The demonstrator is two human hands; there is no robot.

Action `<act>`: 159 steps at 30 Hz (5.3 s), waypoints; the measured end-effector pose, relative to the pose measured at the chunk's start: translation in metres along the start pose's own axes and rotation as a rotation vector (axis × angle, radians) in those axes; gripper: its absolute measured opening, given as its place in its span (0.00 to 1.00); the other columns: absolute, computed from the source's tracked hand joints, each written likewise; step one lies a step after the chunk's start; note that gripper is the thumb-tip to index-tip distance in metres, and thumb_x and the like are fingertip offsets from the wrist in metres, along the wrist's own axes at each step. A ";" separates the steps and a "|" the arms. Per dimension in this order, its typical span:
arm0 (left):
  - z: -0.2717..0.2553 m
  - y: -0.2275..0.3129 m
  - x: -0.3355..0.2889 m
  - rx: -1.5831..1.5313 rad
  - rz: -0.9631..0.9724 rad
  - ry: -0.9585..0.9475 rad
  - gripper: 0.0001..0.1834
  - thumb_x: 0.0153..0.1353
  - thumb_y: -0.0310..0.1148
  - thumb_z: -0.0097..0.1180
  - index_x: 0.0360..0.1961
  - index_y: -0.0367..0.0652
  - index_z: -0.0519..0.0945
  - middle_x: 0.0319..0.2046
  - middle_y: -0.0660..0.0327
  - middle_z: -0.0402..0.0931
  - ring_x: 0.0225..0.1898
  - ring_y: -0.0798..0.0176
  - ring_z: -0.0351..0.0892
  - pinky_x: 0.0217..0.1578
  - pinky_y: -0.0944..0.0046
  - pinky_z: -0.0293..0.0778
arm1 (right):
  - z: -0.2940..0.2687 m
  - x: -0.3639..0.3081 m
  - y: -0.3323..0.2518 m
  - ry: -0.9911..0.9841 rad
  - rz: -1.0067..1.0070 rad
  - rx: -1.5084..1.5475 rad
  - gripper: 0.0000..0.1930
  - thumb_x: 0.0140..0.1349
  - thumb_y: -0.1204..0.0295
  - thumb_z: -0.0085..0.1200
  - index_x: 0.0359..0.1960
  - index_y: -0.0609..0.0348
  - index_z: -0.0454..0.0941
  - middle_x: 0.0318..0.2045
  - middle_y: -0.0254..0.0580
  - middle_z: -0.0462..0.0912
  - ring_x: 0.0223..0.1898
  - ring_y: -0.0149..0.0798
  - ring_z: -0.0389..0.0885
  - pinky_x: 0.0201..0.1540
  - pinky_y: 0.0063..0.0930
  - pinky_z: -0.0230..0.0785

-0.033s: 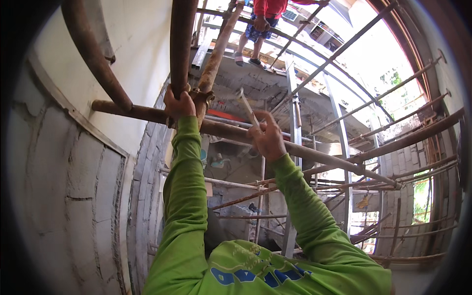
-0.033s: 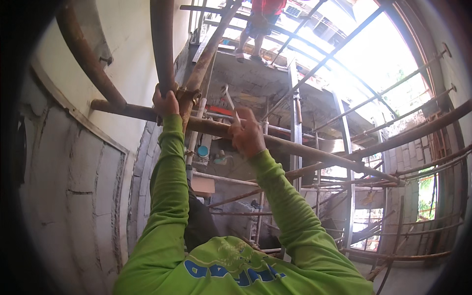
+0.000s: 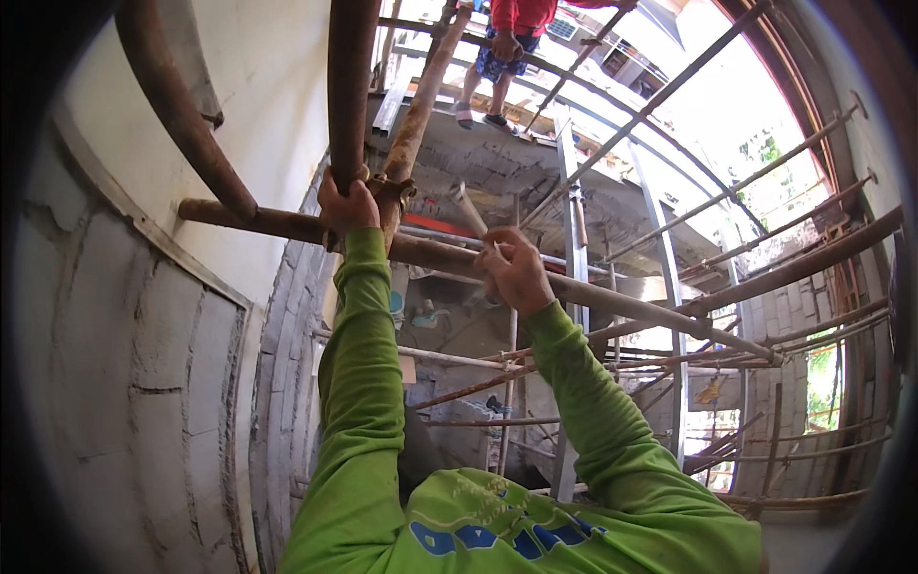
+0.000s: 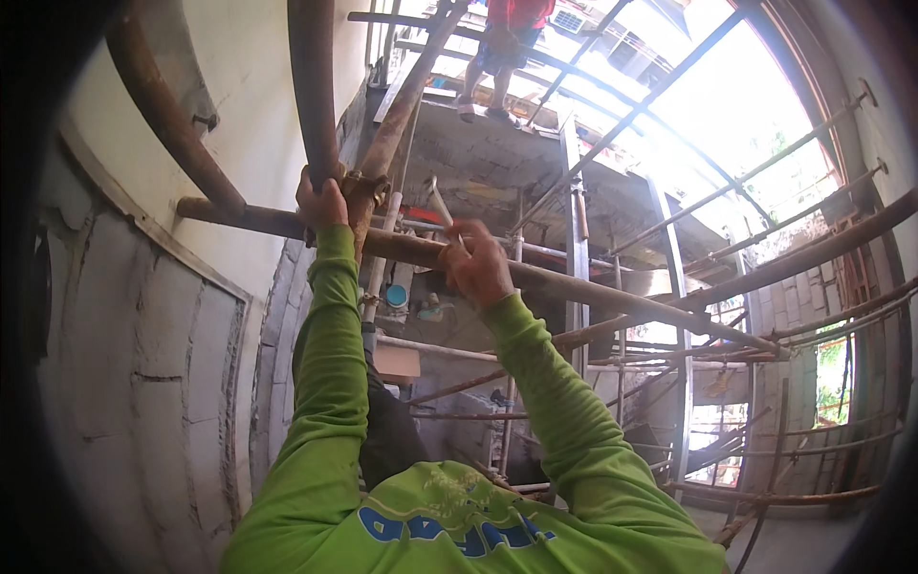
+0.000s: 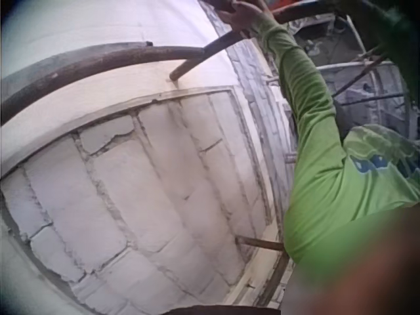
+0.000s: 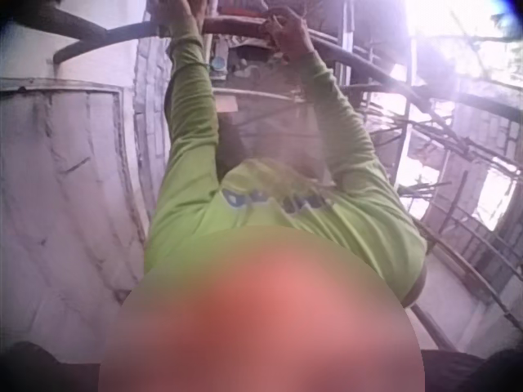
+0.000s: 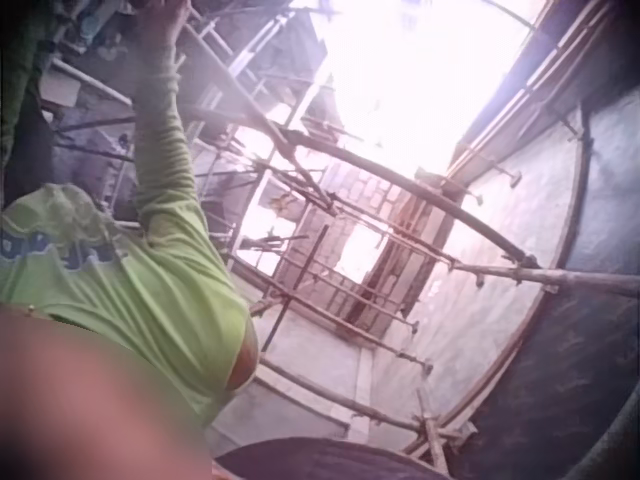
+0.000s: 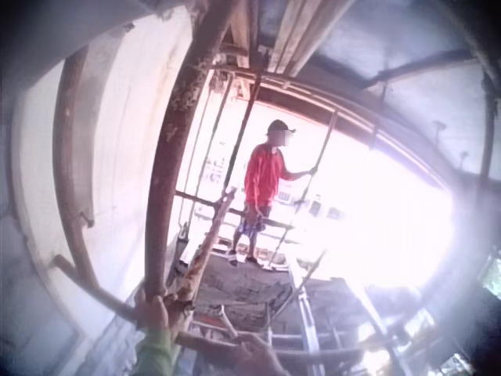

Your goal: The person uses a wrench to tighten couplers on metal scaffolding poles. They repeatedly position the wrench on the coupler, turn it to secure the joint, and reposition the tool to continue tightening.

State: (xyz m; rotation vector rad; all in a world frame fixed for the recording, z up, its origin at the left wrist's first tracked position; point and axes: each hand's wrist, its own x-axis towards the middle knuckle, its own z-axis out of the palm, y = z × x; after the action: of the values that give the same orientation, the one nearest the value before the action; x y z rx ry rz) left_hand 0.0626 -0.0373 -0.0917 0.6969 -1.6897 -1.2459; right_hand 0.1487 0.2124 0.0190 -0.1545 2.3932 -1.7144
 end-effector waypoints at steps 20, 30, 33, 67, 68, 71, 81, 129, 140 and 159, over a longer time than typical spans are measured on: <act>-0.002 0.019 -0.007 0.097 -0.007 0.055 0.32 0.46 0.32 0.56 0.57 0.37 0.73 0.51 0.43 0.74 0.52 0.42 0.75 0.56 0.48 0.70 | 0.028 0.009 -0.015 0.046 -0.572 -0.374 0.10 0.57 0.69 0.58 0.24 0.64 0.78 0.18 0.49 0.75 0.19 0.48 0.76 0.26 0.36 0.67; -0.003 0.023 -0.009 0.106 0.008 0.066 0.31 0.47 0.31 0.58 0.56 0.38 0.73 0.51 0.44 0.74 0.50 0.42 0.76 0.56 0.47 0.70 | 0.039 0.011 -0.006 -0.173 -0.804 -0.387 0.06 0.56 0.74 0.60 0.27 0.64 0.78 0.22 0.44 0.74 0.23 0.42 0.75 0.28 0.34 0.66; -0.003 0.023 -0.010 0.093 -0.028 0.047 0.31 0.47 0.32 0.58 0.57 0.39 0.73 0.51 0.45 0.73 0.51 0.42 0.76 0.56 0.47 0.70 | 0.033 0.018 -0.010 -0.158 -0.828 -0.353 0.06 0.56 0.74 0.59 0.27 0.64 0.78 0.22 0.44 0.74 0.23 0.43 0.74 0.27 0.34 0.66; -0.006 0.046 -0.027 0.380 0.560 -0.576 0.22 0.50 0.24 0.53 0.49 0.47 0.80 0.46 0.56 0.75 0.46 0.51 0.78 0.49 0.56 0.74 | 0.015 0.205 -0.059 -0.301 -0.554 0.127 0.18 0.65 0.56 0.55 0.22 0.55 0.73 0.11 0.24 0.62 0.12 0.20 0.57 0.15 0.20 0.47; -0.007 0.048 -0.027 0.381 0.554 -0.581 0.22 0.50 0.23 0.54 0.49 0.46 0.80 0.45 0.56 0.75 0.46 0.51 0.78 0.49 0.56 0.74 | 0.019 0.219 -0.052 -0.246 -0.429 0.226 0.18 0.65 0.57 0.56 0.22 0.54 0.72 0.11 0.24 0.62 0.11 0.21 0.57 0.15 0.20 0.46; -0.008 0.054 -0.028 0.362 0.525 -0.595 0.22 0.49 0.24 0.58 0.49 0.45 0.80 0.43 0.57 0.76 0.45 0.52 0.78 0.47 0.56 0.75 | 0.034 0.256 -0.014 -0.151 -0.152 0.533 0.18 0.63 0.59 0.58 0.20 0.53 0.71 0.10 0.24 0.61 0.10 0.22 0.55 0.14 0.20 0.45; -0.010 0.055 -0.030 0.384 0.501 -0.612 0.21 0.50 0.29 0.65 0.48 0.48 0.79 0.43 0.59 0.74 0.44 0.53 0.78 0.44 0.55 0.75 | 0.110 0.296 0.117 -0.337 0.638 0.541 0.16 0.65 0.59 0.48 0.20 0.50 0.73 0.10 0.29 0.65 0.09 0.29 0.61 0.12 0.29 0.55; -0.006 0.032 -0.015 0.093 0.398 -0.572 0.17 0.53 0.21 0.47 0.40 0.41 0.84 0.42 0.54 0.81 0.45 0.51 0.80 0.50 0.58 0.74 | 0.061 0.041 0.013 0.004 -0.874 -0.039 0.06 0.52 0.79 0.59 0.27 0.62 0.74 0.37 0.46 0.79 0.33 0.49 0.78 0.36 0.39 0.71; -0.003 0.029 -0.015 0.113 0.428 -0.565 0.17 0.53 0.23 0.48 0.40 0.43 0.85 0.42 0.55 0.81 0.45 0.52 0.80 0.50 0.58 0.75 | 0.064 0.057 0.010 -0.103 -1.093 -0.248 0.10 0.46 0.74 0.63 0.26 0.57 0.72 0.30 0.39 0.75 0.31 0.43 0.75 0.32 0.36 0.68; -0.010 0.056 -0.030 0.384 0.497 -0.664 0.18 0.50 0.28 0.56 0.46 0.49 0.80 0.48 0.61 0.79 0.44 0.52 0.78 0.49 0.56 0.74 | 0.082 0.301 0.169 -0.733 0.255 -0.114 0.08 0.57 0.71 0.49 0.32 0.55 0.81 0.26 0.45 0.81 0.27 0.42 0.80 0.30 0.37 0.74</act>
State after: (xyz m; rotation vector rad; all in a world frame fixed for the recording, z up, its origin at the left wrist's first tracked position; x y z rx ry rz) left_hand 0.0885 0.0019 -0.0482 0.0294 -2.4950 -0.8375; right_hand -0.1227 0.1321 -0.1949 -0.3954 1.8585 -1.1377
